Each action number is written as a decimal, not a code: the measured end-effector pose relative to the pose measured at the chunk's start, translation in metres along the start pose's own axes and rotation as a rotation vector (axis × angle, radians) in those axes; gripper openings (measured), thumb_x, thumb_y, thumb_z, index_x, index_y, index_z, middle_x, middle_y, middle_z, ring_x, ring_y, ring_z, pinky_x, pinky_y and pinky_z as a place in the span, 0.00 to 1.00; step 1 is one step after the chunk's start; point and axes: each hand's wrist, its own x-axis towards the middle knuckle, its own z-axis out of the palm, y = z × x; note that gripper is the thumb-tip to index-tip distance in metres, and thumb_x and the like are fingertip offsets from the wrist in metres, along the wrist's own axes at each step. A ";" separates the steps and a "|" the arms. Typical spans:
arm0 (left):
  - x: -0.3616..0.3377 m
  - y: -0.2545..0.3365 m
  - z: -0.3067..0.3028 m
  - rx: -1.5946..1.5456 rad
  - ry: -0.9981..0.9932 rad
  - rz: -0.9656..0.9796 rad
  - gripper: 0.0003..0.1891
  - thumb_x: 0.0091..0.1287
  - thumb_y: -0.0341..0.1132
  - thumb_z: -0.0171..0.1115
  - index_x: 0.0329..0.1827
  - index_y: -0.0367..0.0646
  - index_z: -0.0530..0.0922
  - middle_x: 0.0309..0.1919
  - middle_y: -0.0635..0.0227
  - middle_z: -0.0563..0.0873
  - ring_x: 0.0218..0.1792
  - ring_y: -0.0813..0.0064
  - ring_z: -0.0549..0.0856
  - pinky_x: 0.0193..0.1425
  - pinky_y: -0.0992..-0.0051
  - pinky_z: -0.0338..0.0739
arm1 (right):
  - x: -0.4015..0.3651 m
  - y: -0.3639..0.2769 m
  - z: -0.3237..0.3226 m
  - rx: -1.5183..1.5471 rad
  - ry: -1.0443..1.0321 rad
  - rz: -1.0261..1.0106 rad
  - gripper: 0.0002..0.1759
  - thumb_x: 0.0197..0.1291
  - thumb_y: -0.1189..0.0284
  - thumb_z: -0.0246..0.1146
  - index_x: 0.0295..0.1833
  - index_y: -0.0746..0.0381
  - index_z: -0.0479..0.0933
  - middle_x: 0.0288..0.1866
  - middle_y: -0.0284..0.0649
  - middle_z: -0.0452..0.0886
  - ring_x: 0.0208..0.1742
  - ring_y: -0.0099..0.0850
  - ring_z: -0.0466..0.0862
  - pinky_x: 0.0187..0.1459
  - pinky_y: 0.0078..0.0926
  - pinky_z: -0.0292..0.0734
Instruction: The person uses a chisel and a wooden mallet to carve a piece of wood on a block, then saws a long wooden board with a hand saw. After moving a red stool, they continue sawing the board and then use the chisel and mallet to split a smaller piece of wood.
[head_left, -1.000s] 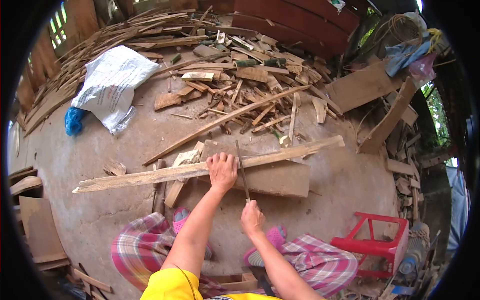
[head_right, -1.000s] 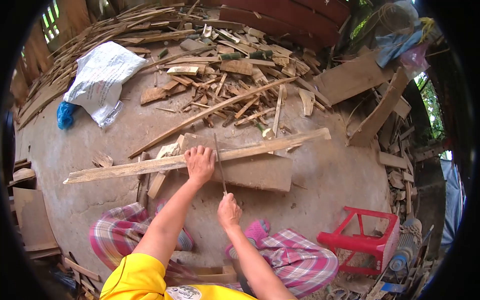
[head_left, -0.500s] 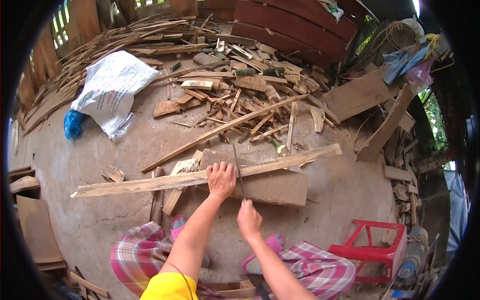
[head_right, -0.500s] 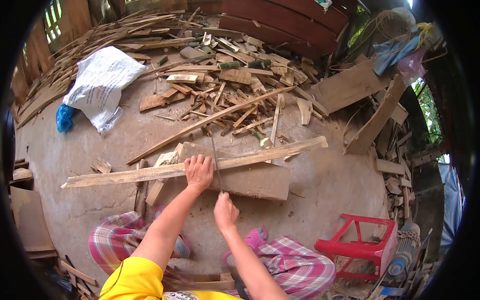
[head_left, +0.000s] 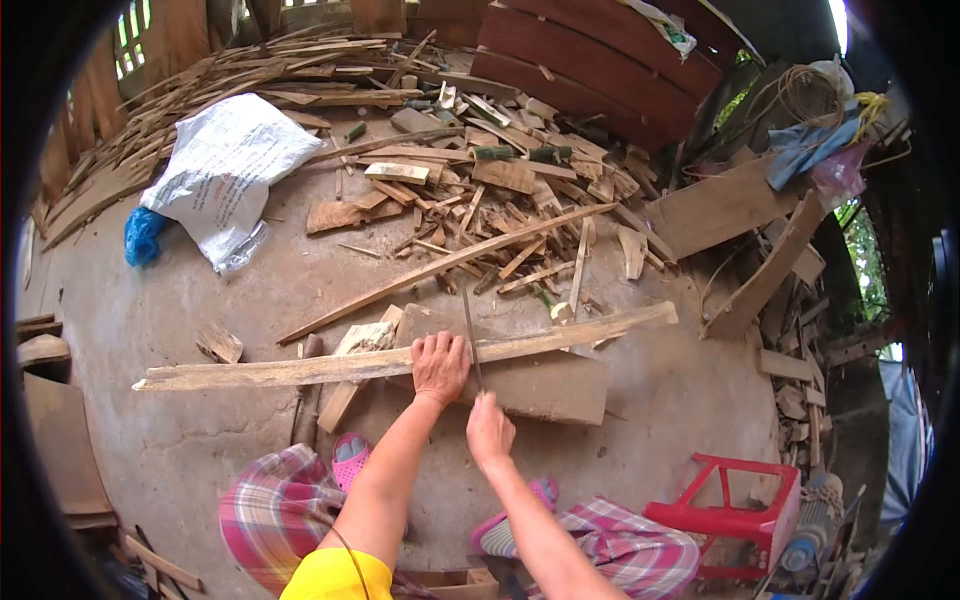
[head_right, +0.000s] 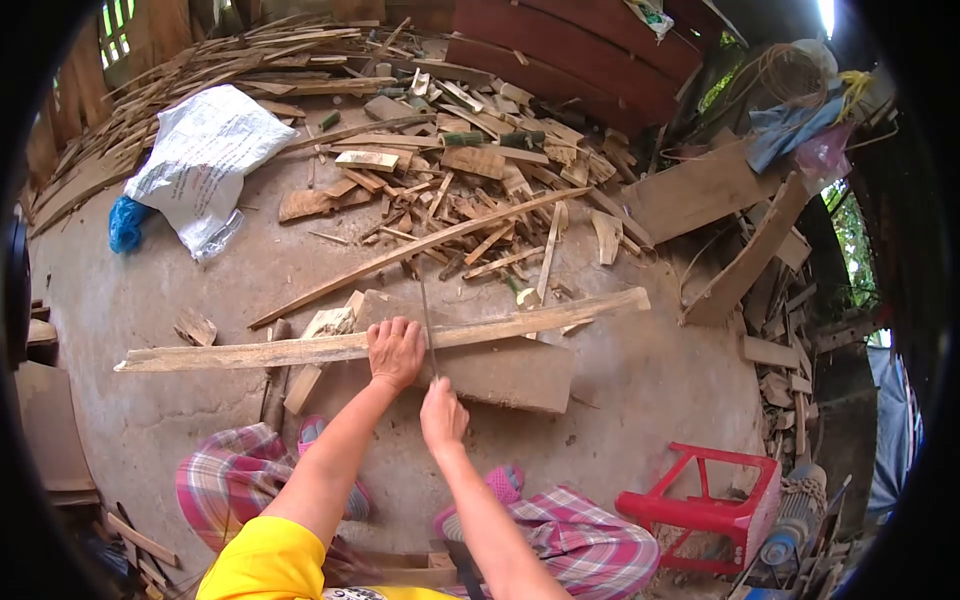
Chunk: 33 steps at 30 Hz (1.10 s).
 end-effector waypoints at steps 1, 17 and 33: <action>0.000 0.000 0.000 0.014 -0.016 -0.006 0.08 0.61 0.41 0.61 0.38 0.49 0.77 0.38 0.67 0.77 0.43 0.65 0.76 0.53 0.60 0.65 | -0.015 0.004 0.002 -0.017 0.006 0.026 0.13 0.72 0.63 0.49 0.43 0.62 0.68 0.31 0.56 0.82 0.34 0.59 0.83 0.36 0.58 0.76; 0.000 0.001 0.000 0.006 0.003 -0.002 0.07 0.62 0.40 0.61 0.39 0.50 0.80 0.39 0.70 0.79 0.43 0.67 0.78 0.54 0.62 0.65 | -0.031 0.006 -0.013 0.032 -0.041 0.034 0.11 0.72 0.64 0.50 0.43 0.62 0.68 0.30 0.56 0.82 0.34 0.58 0.82 0.35 0.57 0.76; -0.002 -0.001 0.001 0.012 0.028 0.000 0.07 0.61 0.40 0.61 0.39 0.51 0.80 0.37 0.70 0.78 0.42 0.66 0.77 0.52 0.62 0.66 | 0.018 -0.009 -0.006 -0.046 -0.008 -0.038 0.13 0.72 0.63 0.50 0.41 0.62 0.67 0.28 0.56 0.81 0.32 0.58 0.82 0.33 0.57 0.75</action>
